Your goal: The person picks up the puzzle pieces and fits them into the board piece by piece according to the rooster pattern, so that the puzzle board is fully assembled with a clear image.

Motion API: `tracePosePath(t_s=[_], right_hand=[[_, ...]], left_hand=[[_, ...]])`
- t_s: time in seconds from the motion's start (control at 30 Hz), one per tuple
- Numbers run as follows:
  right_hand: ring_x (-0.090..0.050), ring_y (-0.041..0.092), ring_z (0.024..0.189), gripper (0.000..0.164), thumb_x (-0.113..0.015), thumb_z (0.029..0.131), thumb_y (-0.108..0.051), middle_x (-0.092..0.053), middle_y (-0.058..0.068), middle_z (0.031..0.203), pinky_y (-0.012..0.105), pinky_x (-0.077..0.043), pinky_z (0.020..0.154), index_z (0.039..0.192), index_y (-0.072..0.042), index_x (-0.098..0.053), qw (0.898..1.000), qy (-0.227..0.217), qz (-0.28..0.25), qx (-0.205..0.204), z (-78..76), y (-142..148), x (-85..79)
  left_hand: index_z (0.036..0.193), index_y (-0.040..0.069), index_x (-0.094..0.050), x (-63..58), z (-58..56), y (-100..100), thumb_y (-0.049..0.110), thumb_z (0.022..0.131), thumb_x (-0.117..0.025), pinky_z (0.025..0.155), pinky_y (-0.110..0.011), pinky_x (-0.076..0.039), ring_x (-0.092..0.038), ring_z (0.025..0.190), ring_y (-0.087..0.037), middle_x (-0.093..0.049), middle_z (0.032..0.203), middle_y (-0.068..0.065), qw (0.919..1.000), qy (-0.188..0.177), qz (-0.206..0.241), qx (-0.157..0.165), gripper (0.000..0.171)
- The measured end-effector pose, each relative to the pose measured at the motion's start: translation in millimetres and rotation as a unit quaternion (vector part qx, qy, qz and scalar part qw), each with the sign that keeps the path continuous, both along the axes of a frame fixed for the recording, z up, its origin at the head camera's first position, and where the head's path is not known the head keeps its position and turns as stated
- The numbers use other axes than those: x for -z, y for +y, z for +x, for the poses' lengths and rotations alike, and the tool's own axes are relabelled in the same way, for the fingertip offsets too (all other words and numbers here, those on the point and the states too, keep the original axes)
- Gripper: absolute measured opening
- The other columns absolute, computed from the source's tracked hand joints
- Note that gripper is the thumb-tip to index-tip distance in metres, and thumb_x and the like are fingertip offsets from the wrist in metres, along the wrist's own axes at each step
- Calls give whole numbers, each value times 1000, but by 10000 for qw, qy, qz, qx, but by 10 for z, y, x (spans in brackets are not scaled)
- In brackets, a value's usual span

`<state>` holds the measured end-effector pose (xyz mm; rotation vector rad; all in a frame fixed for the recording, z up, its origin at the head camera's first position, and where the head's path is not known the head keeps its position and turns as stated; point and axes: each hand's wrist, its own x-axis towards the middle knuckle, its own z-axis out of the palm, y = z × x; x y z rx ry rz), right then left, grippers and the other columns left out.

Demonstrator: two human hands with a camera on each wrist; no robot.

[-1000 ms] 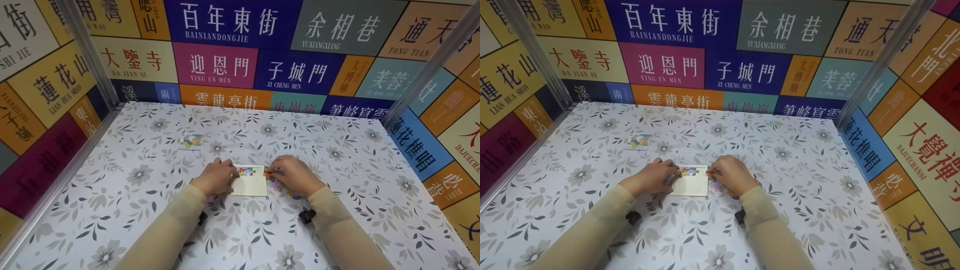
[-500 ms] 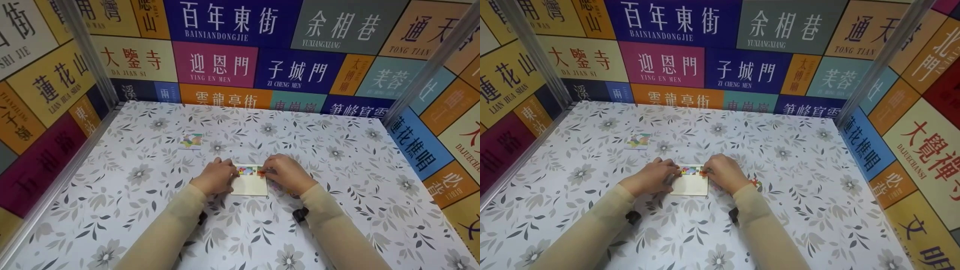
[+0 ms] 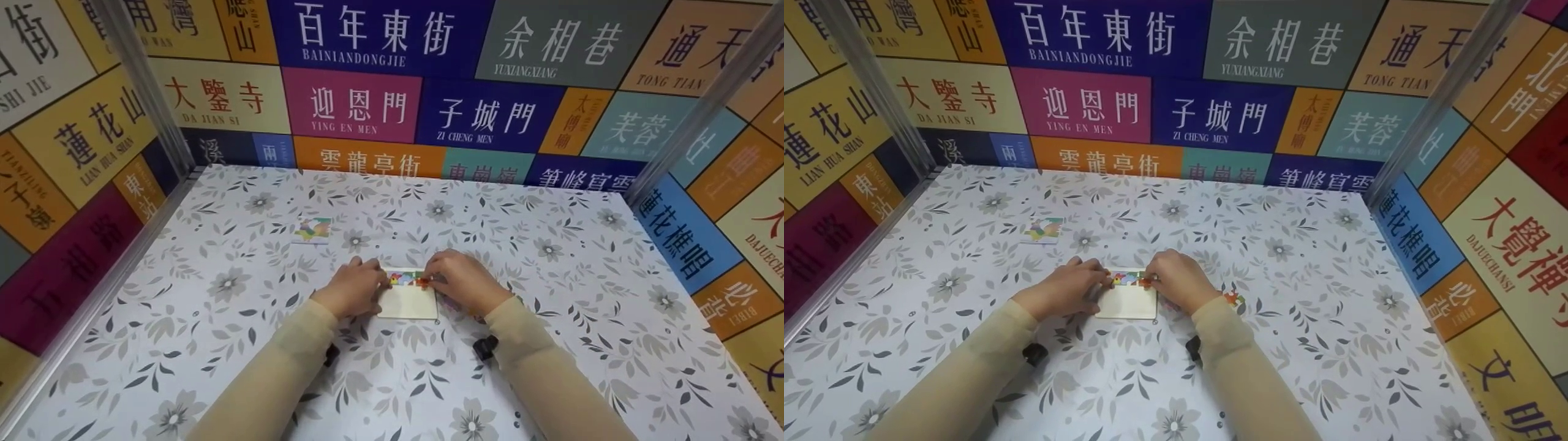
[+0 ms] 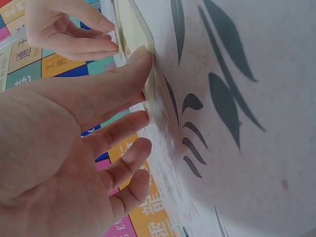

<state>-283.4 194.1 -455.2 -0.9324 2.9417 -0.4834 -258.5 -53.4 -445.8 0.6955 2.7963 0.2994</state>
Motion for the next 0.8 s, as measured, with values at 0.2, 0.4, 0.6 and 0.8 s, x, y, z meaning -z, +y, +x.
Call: tracePosePath(t_s=[0.2,0.4,0.6,0.8], right_hand=[[-65,19,109,14,-77,94,-14,-72,-1,112,40,-55,98,106,-19,-82,9999,-102,82,45,-16,-29,-1],[-65,20,111,14,-77,93,-14,-72,0,114,41,-55,99,106,-18,-82,9999,-137,35,72,-20,-43,11],[-66,20,105,15,-78,92,-13,-73,-1,109,41,-56,94,106,-18,-83,9999,112,20,-114,-22,-49,45],[-66,19,106,16,-77,93,-14,-72,-1,110,41,-55,94,107,-18,-83,9999,13,108,-22,-37,-54,40]], left_hand=[[125,21,-74,-10,-1,-4,26,83,-87,96,-47,-47,-51,109,-28,-63,125,-4,10000,-3,19,40,44],[125,20,-74,-6,1,-12,25,83,-87,95,-48,-47,-51,109,-29,-62,125,-4,9999,53,102,99,45],[122,18,-75,6,14,-28,24,80,-89,92,-49,-49,-52,106,-33,-63,124,-7,9991,276,217,251,44],[124,19,-74,-11,11,-23,25,82,-87,95,-47,-48,-52,108,-31,-63,125,-6,9996,170,115,181,44]])
